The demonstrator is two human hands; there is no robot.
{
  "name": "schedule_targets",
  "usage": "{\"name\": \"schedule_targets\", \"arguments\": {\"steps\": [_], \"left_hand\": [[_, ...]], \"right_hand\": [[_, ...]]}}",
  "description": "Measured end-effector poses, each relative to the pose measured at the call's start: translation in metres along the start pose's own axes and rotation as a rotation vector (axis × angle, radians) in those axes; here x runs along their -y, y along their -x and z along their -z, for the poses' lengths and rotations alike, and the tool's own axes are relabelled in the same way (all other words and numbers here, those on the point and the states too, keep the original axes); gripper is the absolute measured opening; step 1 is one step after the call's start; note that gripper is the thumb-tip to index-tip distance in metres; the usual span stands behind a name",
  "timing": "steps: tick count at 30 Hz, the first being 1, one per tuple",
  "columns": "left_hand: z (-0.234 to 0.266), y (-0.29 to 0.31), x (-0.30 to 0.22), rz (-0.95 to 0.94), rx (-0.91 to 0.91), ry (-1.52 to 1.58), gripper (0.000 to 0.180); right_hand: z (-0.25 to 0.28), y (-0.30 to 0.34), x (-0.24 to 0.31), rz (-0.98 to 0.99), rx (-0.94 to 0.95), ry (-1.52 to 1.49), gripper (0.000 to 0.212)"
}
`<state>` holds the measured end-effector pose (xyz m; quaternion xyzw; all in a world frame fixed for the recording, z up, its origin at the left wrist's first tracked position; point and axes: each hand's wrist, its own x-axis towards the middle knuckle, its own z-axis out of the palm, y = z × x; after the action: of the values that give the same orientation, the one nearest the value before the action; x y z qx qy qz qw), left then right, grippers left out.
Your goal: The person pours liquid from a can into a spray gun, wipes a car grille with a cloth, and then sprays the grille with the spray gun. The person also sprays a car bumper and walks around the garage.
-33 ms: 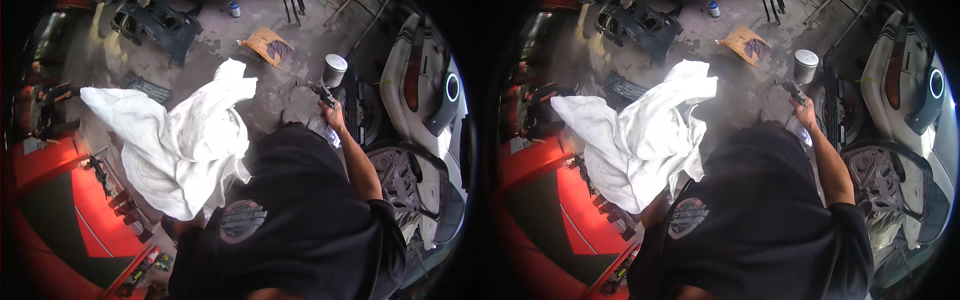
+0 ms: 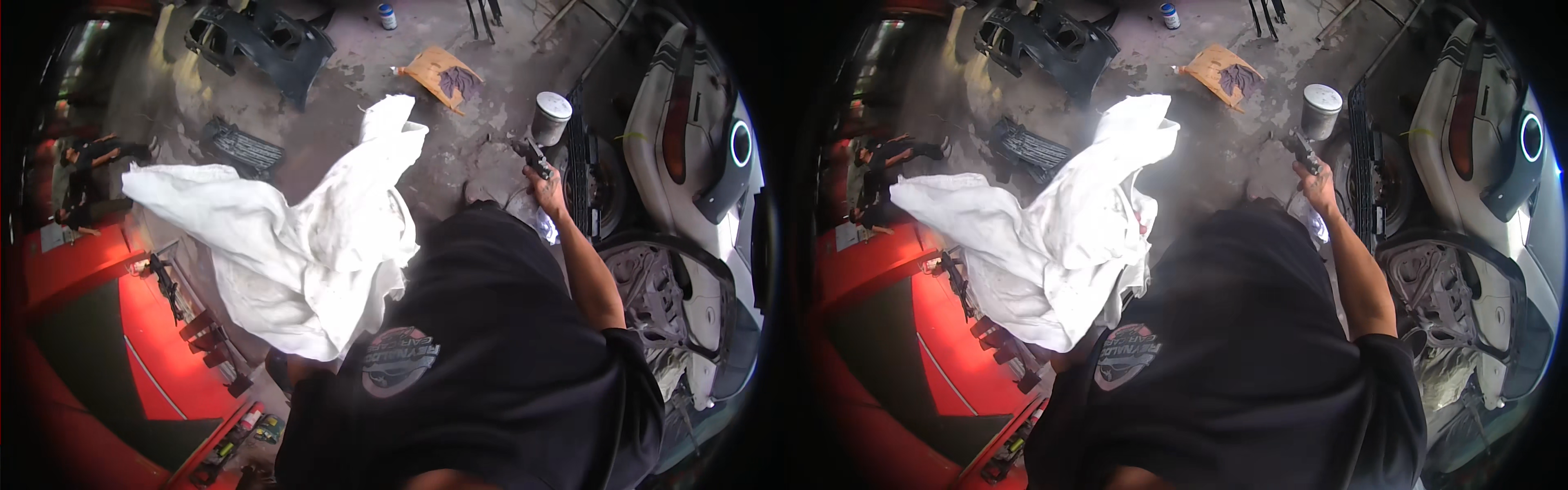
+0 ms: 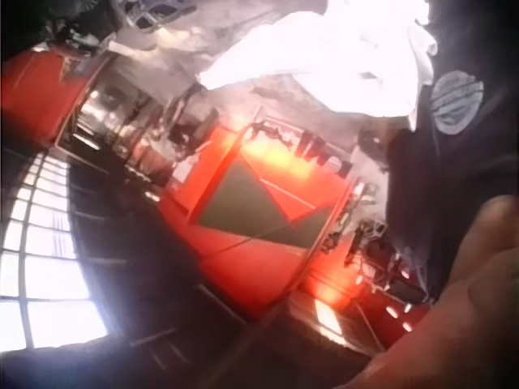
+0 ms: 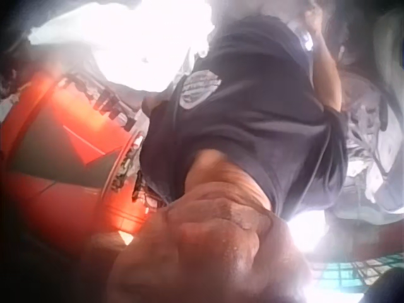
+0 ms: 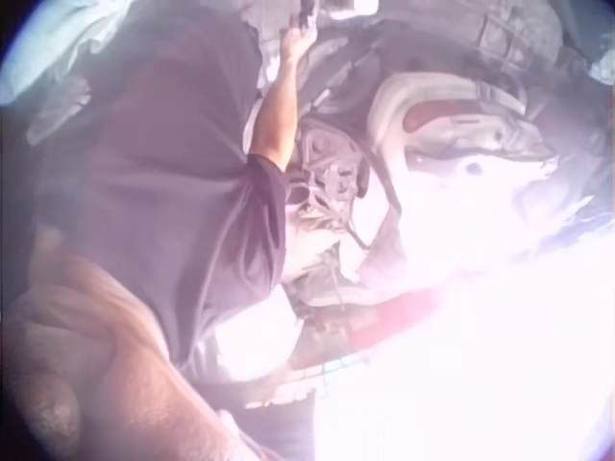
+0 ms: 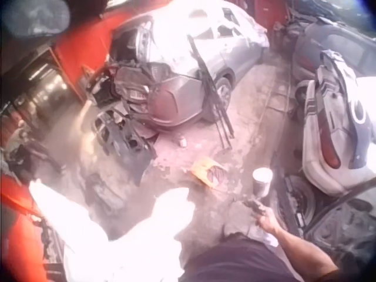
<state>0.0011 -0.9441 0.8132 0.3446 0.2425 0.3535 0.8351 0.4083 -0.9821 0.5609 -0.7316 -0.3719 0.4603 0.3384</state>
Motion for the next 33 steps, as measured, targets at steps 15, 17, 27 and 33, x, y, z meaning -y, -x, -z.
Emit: {"name": "schedule_targets", "arguments": {"steps": [15,17,27,33], "left_hand": [[0.055,0.014,-0.126,-0.875,-0.460,-0.287,0.064],[0.083,0.019,-0.116,-0.649,-0.266,0.016,0.052],[0.104,-0.009,-0.110,-0.255,-0.209,-0.128,0.060],[0.144,0.006,-0.033,-0.186,-0.262,0.007,0.074]], "right_hand": [[-0.060,0.048,0.007,0.057,0.010,-0.005,0.030],[-0.070,0.049,0.013,0.059,0.022,-0.032,0.029],[-0.082,0.057,0.022,0.079,0.019,-0.011,0.028],[-0.078,0.055,0.015,0.056,0.026,-0.032,0.025]]}}
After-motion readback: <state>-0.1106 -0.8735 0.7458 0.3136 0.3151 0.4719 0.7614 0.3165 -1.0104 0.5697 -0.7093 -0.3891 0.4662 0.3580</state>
